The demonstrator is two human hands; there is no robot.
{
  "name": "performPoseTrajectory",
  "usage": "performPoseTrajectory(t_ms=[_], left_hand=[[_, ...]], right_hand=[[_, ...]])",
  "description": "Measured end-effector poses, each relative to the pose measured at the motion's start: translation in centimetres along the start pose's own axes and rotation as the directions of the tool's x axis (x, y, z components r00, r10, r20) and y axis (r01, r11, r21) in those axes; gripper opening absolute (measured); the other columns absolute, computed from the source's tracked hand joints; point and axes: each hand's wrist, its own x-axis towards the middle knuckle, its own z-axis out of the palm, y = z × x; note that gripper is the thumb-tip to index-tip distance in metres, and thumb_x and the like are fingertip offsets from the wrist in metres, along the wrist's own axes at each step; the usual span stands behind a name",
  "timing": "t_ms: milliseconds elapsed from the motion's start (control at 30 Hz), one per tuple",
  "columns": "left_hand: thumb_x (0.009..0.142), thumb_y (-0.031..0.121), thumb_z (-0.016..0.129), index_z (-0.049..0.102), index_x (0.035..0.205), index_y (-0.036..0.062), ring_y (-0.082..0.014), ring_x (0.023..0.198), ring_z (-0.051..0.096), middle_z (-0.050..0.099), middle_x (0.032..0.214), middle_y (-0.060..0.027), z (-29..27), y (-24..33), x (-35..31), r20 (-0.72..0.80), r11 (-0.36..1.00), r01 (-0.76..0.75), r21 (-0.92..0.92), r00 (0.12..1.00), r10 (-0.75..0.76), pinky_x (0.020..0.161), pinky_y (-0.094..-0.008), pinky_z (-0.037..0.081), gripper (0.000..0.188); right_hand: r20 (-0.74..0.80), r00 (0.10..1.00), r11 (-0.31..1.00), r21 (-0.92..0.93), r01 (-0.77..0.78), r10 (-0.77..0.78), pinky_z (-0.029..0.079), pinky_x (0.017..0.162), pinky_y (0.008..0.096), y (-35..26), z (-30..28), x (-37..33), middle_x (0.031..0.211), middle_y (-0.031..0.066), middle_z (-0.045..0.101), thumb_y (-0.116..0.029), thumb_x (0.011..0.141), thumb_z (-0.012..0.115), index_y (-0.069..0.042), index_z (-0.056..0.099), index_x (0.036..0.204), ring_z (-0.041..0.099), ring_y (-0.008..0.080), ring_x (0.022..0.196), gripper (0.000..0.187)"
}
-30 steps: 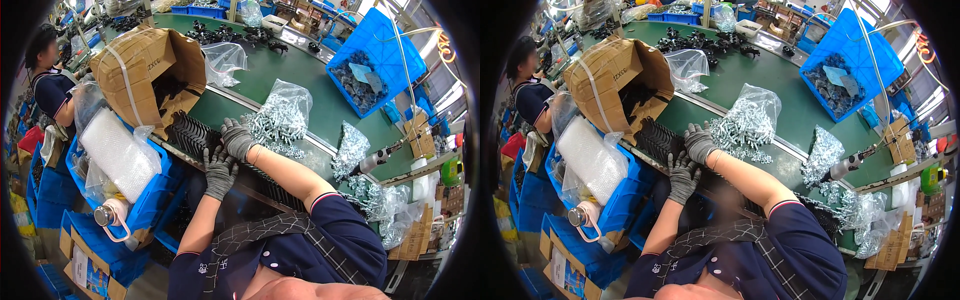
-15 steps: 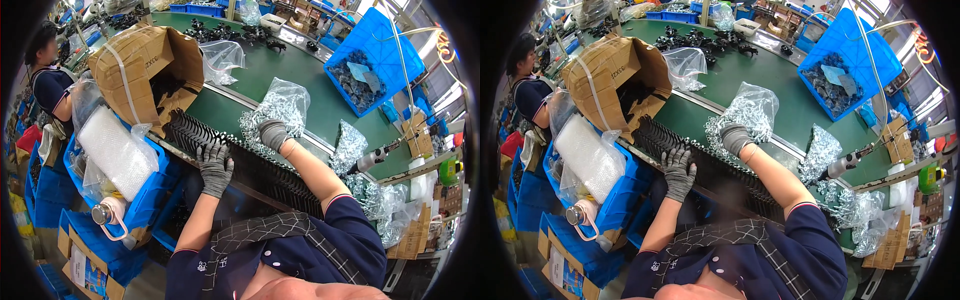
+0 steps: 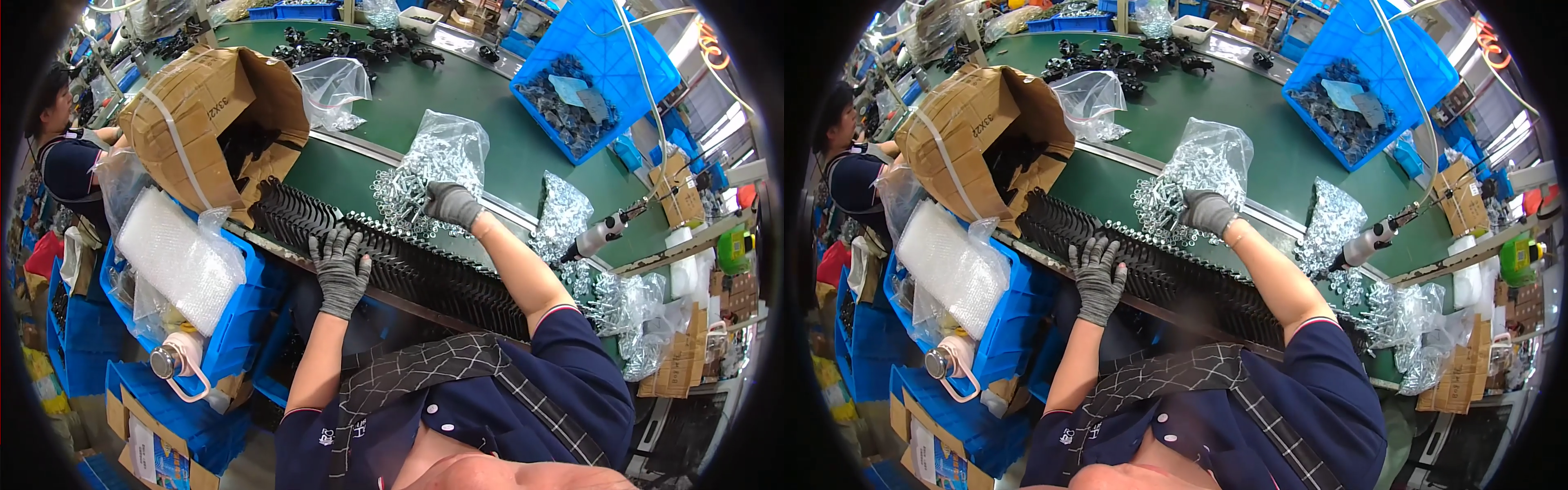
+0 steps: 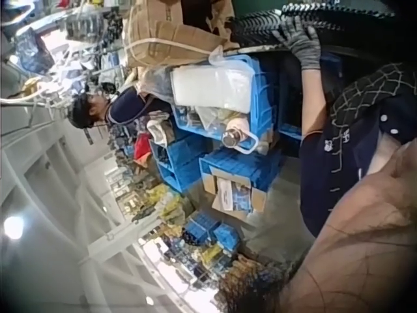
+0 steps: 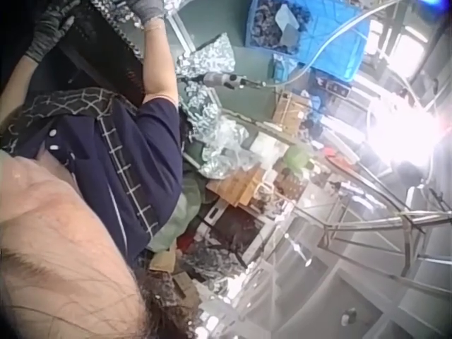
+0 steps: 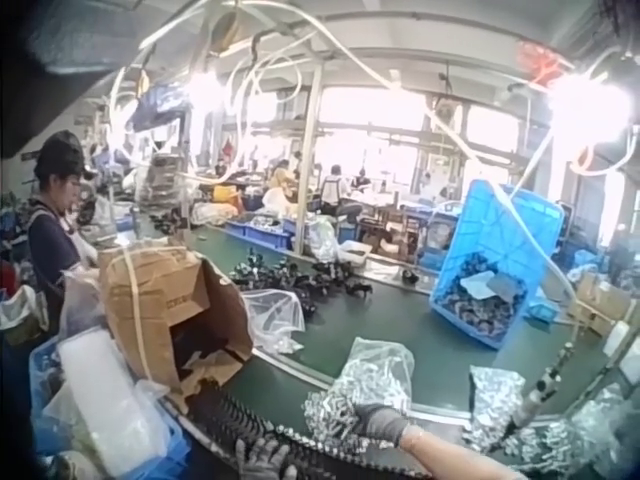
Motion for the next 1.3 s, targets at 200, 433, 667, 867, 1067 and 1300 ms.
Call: performPoseTrajectory(t_ms=[200,433,667,867,1067,1300], left_hand=[[0.078,0.028,0.065,0.065,0.116,0.0136,-0.0272,0.124,0.047,0.058,0.123,-0.0086,-0.2,0.1,-0.1,0.028,1.000,-0.022,-0.003,0.999,0.022,0.115,-0.0553,0.013,0.040],[0.079,0.028,0.064,0.067,0.112,0.0153,-0.0263,0.123,0.048,0.060,0.121,-0.0063,-0.1,-0.2,-0.1,0.016,0.999,0.001,-0.033,1.000,0.000,0.115,-0.0544,0.014,0.035],[0.080,0.028,0.064,0.068,0.112,0.0166,-0.0258,0.124,0.048,0.061,0.120,-0.0052,-0.1,-0.3,-0.1,0.014,1.000,0.003,-0.005,1.000,-0.003,0.115,-0.0538,0.014,0.034],[0.082,0.030,0.063,0.066,0.116,0.0178,-0.0256,0.127,0.046,0.060,0.125,-0.0056,-0.9,-0.9,-0.1,0.065,0.999,-0.047,0.027,0.997,0.045,0.115,-0.0540,0.012,0.037],[0.083,0.031,0.062,0.064,0.119,0.0182,-0.0251,0.129,0.044,0.058,0.128,-0.0056,-1.3,-0.7,-0.1,0.129,1.000,0.009,0.017,0.992,-0.011,0.115,-0.0552,0.010,0.038],[0.083,0.031,0.062,0.063,0.120,0.0182,-0.0248,0.129,0.044,0.057,0.128,-0.0055,-0.6,-0.8,0.0,0.134,1.000,0.014,-0.001,0.991,-0.014,0.114,-0.0571,0.009,0.039]], right_hand=[[-0.139,0.965,0.893,0.367,0.261,-0.225,0.051,0.072,0.0378,3.5,3.7,-5.2,0.084,0.0151,0.068,-0.016,0.076,0.066,-0.008,0.066,0.095,0.065,0.0317,0.077,0.021],[-0.148,0.911,0.918,0.049,0.395,-0.384,0.050,0.059,0.0365,4.0,3.4,-6.6,0.074,0.0085,0.067,-0.001,0.074,0.063,-0.012,0.065,0.093,0.063,0.0285,0.064,0.022],[0.111,0.955,0.874,-0.385,0.297,-0.275,0.051,0.068,0.0445,1.4,2.8,-5.8,0.076,0.0127,0.067,-0.016,0.078,0.060,-0.011,0.066,0.094,0.066,0.0345,0.074,0.018],[-0.109,0.899,0.863,-0.349,0.366,-0.425,0.050,0.066,0.0438,0.7,2.1,-4.3,0.077,0.0136,0.066,-0.022,0.077,0.061,-0.009,0.064,0.092,0.065,0.0326,0.072,0.020],[-0.212,0.896,0.908,0.069,0.413,-0.391,0.051,0.068,0.0438,-9.6,-0.8,1.0,0.080,0.0163,0.066,-0.026,0.076,0.059,-0.007,0.064,0.093,0.065,0.0356,0.074,0.026],[-0.260,0.821,0.861,-0.111,0.497,-0.507,0.051,0.072,0.0429,-14.5,1.8,3.5,0.085,0.0139,0.066,-0.026,0.080,0.062,-0.009,0.064,0.092,0.065,0.0324,0.083,0.021]])
